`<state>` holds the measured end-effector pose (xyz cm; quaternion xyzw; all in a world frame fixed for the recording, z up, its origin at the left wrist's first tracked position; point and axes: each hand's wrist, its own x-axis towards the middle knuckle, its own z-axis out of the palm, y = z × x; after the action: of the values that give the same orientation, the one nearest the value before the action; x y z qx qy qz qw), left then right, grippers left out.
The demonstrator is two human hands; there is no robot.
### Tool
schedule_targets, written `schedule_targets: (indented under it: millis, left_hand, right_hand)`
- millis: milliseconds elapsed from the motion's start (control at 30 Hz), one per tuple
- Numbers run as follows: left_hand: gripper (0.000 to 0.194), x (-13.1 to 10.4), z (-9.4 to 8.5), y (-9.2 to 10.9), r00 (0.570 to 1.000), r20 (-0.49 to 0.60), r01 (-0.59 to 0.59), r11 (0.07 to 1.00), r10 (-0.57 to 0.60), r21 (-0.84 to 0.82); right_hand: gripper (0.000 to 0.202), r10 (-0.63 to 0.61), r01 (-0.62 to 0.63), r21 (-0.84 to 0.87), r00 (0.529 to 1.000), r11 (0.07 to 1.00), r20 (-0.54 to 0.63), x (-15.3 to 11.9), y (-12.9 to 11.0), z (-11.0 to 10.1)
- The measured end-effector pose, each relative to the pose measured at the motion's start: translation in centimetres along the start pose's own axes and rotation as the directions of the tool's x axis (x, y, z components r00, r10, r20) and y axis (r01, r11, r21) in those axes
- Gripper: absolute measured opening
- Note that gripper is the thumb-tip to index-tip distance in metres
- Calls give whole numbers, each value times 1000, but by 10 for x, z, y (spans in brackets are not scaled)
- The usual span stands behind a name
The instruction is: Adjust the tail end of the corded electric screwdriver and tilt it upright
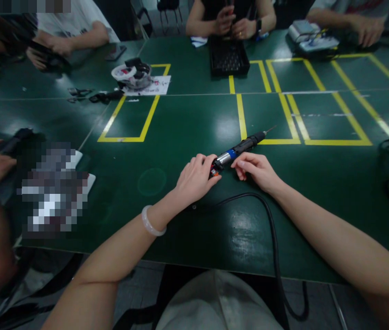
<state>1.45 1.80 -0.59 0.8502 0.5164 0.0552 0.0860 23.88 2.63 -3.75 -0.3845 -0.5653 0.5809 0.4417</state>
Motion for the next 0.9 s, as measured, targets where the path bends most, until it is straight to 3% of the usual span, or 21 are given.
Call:
schedule_targets:
  millis: [200,400,533,733,800,900]
  left_hand:
    - [54,8,-4,-25,995,4,101,995,-101,-1]
    - [58,22,-11,-73,953,-28,302,953,-301,30]
    - [60,33,-16,-118,887,-114,454,890,-448,40]
    - [66,45,-24,-185,712,-218,682,731,-668,-15]
    - [64,47,-29,-202,662,-227,730,683,-715,-21]
    - [60,49,-36,-219,622,-219,766,642,-752,-26]
  right_hand:
    - [26,1,-1,-6,1000,1000,9,0,1,-1]
    - [26,3,-3,-15,999,1000,32,1,3,-3]
    - [30,9,-8,-31,999,999,33,2,2,-2]
    - [32,25,-24,-33,999,999,40,1,-1,0]
    - [33,32,-30,-40,999,999,44,1,-1,0]
    - [33,37,-34,-52,998,998,50,1,-2,0]
